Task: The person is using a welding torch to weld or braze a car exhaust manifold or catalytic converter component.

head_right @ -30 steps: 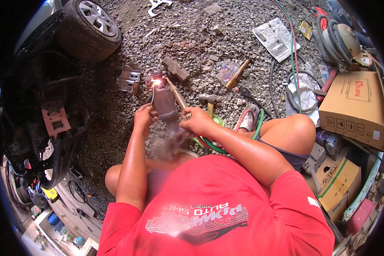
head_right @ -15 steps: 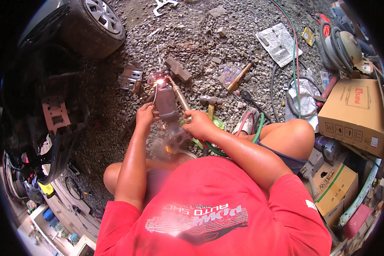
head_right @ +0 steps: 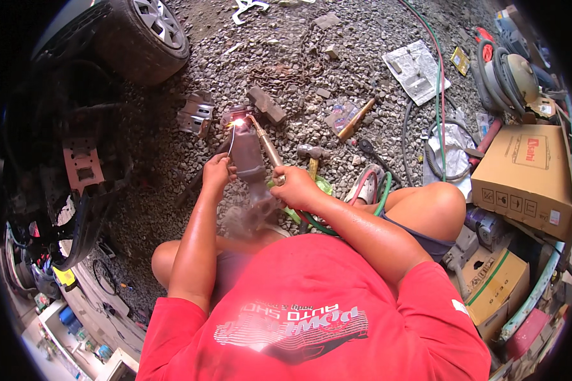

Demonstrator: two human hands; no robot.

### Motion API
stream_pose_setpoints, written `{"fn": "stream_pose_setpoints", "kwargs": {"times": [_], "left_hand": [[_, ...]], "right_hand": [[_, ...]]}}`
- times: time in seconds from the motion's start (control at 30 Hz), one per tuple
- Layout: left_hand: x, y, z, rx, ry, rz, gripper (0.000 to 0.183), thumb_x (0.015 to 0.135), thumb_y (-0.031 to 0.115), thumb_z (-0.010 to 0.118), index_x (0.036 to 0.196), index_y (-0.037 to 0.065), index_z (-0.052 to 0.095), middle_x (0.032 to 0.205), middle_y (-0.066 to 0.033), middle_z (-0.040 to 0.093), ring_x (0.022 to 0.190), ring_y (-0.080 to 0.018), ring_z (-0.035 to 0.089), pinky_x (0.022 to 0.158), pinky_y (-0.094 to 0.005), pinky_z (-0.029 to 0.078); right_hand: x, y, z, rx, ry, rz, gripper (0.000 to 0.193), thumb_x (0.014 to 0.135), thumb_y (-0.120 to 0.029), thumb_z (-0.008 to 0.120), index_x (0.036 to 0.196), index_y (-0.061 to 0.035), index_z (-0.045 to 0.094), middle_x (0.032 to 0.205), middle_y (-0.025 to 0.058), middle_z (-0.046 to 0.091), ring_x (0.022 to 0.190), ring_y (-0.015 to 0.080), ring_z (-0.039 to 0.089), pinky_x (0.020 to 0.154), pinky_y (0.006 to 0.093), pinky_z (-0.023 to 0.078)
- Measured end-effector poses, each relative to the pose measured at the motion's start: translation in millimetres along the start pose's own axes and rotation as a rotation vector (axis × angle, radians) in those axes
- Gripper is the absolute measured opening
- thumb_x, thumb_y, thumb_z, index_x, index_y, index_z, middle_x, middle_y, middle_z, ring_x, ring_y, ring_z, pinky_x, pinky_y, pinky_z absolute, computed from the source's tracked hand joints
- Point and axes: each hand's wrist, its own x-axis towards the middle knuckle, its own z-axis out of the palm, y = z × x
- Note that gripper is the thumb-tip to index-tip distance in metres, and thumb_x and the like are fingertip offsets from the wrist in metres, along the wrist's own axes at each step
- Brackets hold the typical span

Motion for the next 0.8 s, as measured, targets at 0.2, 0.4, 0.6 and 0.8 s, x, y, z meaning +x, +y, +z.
{"fn": "stream_pose_setpoints", "kwargs": {"times": [0.2,0.4,0.6,0.8], "left_hand": [[-0.1,0.3,-0.8,0.006,0.002,0.001,0.041,0.111,0.015,0.051,0.147,-0.003,0.058,0.127,-0.0108,0.068,0.089,-0.017,0.07,0.066,-0.0316,0.06],[3.4,-3.0,-2.8,0.008,0.004,0.007,0.04,0.111,0.015,0.051,0.145,-0.002,0.06,0.122,-0.0102,0.069,0.088,-0.0163,0.07,0.066,-0.0313,0.06],[5.0,-5.7,-2.3,-0.007,0.01,0.008,0.039,0.111,0.016,0.052,0.144,-0.002,0.06,0.115,-0.0094,0.07,0.086,-0.0155,0.069,0.066,-0.0316,0.06],[6.0,-7.8,-1.9,-0.022,0.012,0.024,0.038,0.11,0.016,0.052,0.144,-0.002,0.061,0.114,-0.0085,0.07,0.084,-0.0149,0.069,0.066,-0.0313,0.06]], "right_hand": [[0.1,-0.9,0.7,0.008,-0.001,0.008,0.017,0.088,-0.006,0.076,0.102,-0.0045,0.066,0.075,0.0076,0.07,0.059,0.0177,0.073,0.048,0.0337,0.053],[0.2,-1.5,0.9,0.003,-0.005,0.013,0.017,0.088,-0.007,0.076,0.102,-0.005,0.067,0.075,0.0071,0.07,0.06,0.0172,0.072,0.048,0.0333,0.054],[-0.4,-2.0,1.9,0.002,0.001,0.006,0.018,0.088,-0.007,0.076,0.103,-0.0049,0.067,0.075,0.0073,0.07,0.059,0.0172,0.072,0.048,0.0335,0.055],[-0.2,-0.5,2.1,-0.01,0.0,-0.001,0.017,0.088,-0.008,0.076,0.103,-0.0046,0.068,0.075,0.0077,0.07,0.059,0.0174,0.072,0.048,0.0336,0.055]]}}
